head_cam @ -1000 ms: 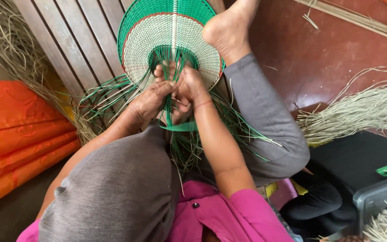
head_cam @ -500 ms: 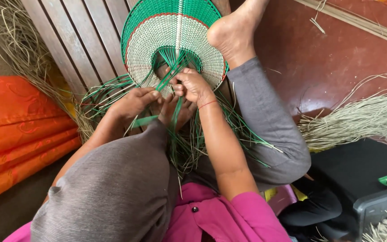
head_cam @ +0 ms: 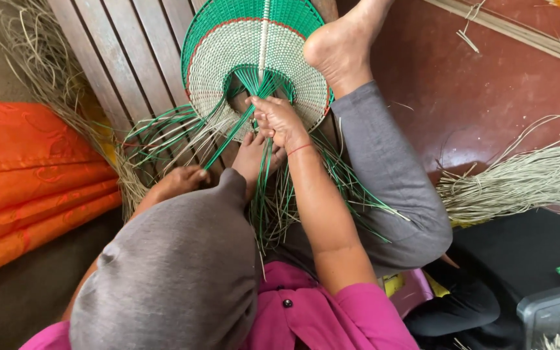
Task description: Weaving the outer edge of a circular fan using green and natural-colored fibers
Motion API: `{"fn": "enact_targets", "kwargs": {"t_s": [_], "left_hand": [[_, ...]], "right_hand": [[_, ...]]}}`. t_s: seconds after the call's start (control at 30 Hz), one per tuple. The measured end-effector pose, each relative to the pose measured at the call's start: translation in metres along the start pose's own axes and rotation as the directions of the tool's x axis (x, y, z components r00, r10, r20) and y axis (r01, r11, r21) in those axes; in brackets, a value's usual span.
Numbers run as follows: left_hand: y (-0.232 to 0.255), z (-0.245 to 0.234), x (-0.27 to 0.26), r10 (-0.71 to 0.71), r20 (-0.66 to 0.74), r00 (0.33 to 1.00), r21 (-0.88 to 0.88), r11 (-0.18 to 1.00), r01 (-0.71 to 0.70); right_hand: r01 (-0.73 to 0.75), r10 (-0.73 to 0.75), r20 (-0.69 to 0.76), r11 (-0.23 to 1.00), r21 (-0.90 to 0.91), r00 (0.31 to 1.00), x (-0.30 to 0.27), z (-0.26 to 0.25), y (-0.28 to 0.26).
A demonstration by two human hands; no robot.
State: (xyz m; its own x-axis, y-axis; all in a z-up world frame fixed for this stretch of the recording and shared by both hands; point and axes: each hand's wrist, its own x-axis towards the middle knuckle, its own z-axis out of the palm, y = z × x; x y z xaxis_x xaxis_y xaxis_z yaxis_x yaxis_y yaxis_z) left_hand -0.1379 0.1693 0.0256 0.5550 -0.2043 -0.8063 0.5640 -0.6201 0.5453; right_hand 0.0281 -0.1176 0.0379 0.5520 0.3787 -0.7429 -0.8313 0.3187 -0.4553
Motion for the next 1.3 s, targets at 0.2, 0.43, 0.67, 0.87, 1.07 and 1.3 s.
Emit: {"fn": "enact_targets", "kwargs": {"t_s": [0.2,0.43,0.67,0.87,1.07,1.3], "left_hand": [[-0.084,-0.002,0.013,-0.282,0.105,0.954,0.318,0.918,0.236],[0.131,-0.122,-0.079,-0.335,-0.063,0.94,0.694,0.662,0.283],[0.212,-0.125,-0.026,0.607,-0.533,0.59,0.737,0.676,-0.03],[0.174,-0.067,0.105,0.217,-0.401,0.89,0.761,0.62,0.192],[0.129,-0.063,0.133,0.125,-0.43,0.894,0.637,0.744,0.202],[0.133,-0.081,0.098,0.143,-0.313,0.939,0.452,0.892,0.015]], "right_hand": [[0.011,-0.022,-0.097,0.994,-0.113,0.995,0.02,-0.009,0.023],[0.022,-0.04,-0.123,0.989,-0.144,0.992,0.009,0.0,0.015],[-0.011,-0.01,-0.131,0.987,-0.161,0.991,0.01,-0.001,0.011],[0.01,-0.037,-0.162,0.986,-0.165,0.986,0.004,0.004,0.01],[0.031,-0.069,-0.195,0.981,-0.191,0.978,-0.007,0.016,0.002],[0.029,-0.06,-0.175,0.985,-0.171,0.983,-0.013,0.017,-0.002]]}}
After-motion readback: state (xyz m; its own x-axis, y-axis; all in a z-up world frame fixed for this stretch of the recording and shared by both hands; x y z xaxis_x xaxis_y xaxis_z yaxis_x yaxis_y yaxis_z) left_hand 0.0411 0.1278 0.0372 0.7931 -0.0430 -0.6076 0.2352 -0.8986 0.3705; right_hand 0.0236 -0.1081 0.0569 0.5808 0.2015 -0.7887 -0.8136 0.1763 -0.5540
